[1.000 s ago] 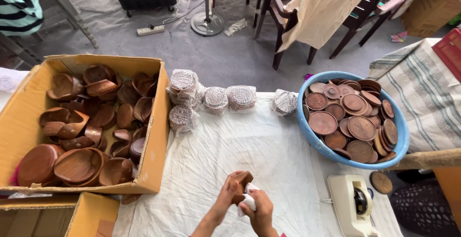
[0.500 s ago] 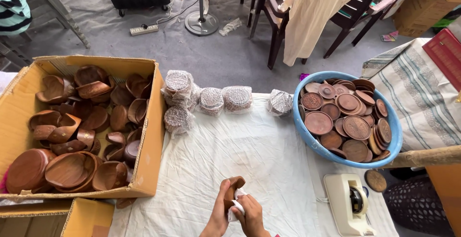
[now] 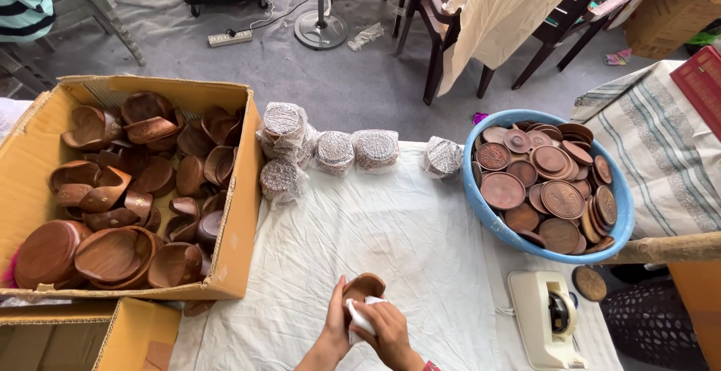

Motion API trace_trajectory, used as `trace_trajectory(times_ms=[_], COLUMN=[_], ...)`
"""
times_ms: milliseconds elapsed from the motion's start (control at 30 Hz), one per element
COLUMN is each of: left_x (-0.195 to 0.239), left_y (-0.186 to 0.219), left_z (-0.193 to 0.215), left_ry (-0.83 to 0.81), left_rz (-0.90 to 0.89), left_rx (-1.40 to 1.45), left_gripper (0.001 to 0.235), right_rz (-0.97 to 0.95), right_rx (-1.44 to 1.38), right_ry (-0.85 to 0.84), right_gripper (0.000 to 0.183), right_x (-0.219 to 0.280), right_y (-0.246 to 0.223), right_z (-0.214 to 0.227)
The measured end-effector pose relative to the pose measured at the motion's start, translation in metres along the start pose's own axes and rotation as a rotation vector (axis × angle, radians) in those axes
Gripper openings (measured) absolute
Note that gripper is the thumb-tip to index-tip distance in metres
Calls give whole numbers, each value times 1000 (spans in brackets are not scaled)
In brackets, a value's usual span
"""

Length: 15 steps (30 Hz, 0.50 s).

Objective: The person wraps small wooden bowls and lids in white cloth and plastic wrap. They place the wrapped items on a white cloth on the floor next to a cardboard box and a blue basin filled with wooden items.

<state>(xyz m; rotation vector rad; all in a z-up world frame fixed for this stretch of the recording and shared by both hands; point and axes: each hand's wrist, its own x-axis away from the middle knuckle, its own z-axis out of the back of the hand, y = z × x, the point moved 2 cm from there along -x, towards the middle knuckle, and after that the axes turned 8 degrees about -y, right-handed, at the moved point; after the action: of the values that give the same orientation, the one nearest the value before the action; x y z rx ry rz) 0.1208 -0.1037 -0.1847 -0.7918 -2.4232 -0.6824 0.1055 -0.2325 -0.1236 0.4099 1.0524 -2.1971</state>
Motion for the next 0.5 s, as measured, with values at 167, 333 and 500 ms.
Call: trace_trajectory(times_ms=[167,333,500], left_x=[10,-6,0], left_y=[8,-10,-15], left_z=[1,-2,-42], left_ry=[-67,-40,27], left_rz=[191,9,-409], left_rx=[63,66,-247], left_gripper=[80,78,73], right_rz=[133,-113,-319], right_rx=[16,-61,-196], right_ry=[-83,106,207], right_gripper=[56,24,30], right_x=[23,18,34], right_y=[17,21,48], right_z=[-10,-13,-26])
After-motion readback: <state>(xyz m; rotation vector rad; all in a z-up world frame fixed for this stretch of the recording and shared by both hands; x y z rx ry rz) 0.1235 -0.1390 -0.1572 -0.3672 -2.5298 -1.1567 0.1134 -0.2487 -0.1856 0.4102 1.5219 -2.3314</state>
